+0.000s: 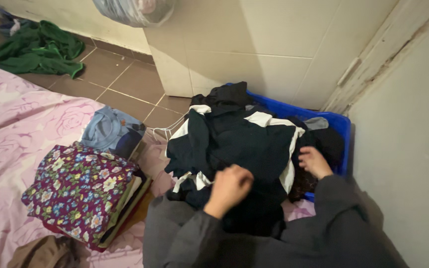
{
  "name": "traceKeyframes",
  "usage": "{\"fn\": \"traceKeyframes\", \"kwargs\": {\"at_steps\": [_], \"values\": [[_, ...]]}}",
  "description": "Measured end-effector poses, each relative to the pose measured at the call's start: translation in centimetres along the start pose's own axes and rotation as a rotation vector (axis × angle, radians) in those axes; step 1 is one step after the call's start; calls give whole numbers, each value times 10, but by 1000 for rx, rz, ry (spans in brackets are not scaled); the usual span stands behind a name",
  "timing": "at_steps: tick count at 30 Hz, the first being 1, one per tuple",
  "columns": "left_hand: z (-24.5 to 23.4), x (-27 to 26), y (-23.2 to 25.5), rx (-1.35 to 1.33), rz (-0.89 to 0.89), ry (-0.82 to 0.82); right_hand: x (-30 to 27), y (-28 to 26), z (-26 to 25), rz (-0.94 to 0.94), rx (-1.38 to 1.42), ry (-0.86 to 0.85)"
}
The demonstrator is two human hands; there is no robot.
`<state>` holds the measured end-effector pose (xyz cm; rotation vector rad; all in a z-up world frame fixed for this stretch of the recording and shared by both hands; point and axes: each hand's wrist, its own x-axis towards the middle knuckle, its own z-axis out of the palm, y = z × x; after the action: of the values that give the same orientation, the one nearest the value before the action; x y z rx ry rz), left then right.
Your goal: The person picks up clothing items from a blue basket on the floor, spreads each piece out, and folds it, placing the folded items into a stack on the floor.
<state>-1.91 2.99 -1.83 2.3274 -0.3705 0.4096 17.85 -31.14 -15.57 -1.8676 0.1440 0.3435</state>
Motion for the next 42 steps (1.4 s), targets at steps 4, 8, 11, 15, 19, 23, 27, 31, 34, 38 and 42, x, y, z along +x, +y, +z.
{"fn": "traceKeyframes", "kwargs": {"at_steps": [4,8,11,15,19,23,27,31,34,38,42], "values": [[56,-24,15,62,162,-252,-29,40,4,77,-86,-66],[97,-36,-14,410,245,-16,-46,56,19,-29,-65,-209],[98,-29,-25,418,167,-231,-63,58,37,-188,-63,-397],[70,-5,-12,91,25,-70,-102,29,88,-568,-281,-382],[40,6,0,-279,-121,89,-134,-17,115,-661,-423,327],[-6,16,-30,-422,-349,287,-122,-29,85,-738,-412,618],[-36,12,-36,177,-295,298,-122,-28,86,-749,-219,373],[-26,1,-13,343,-56,502,-121,-34,95,-752,-280,442],[6,-13,-6,-18,86,177,-116,-41,92,-755,-293,452],[79,-27,-4,-395,-303,-295,-112,-44,92,-784,-359,508],[131,-22,-12,-1206,-881,63,-119,-38,98,-797,-304,457]]}}
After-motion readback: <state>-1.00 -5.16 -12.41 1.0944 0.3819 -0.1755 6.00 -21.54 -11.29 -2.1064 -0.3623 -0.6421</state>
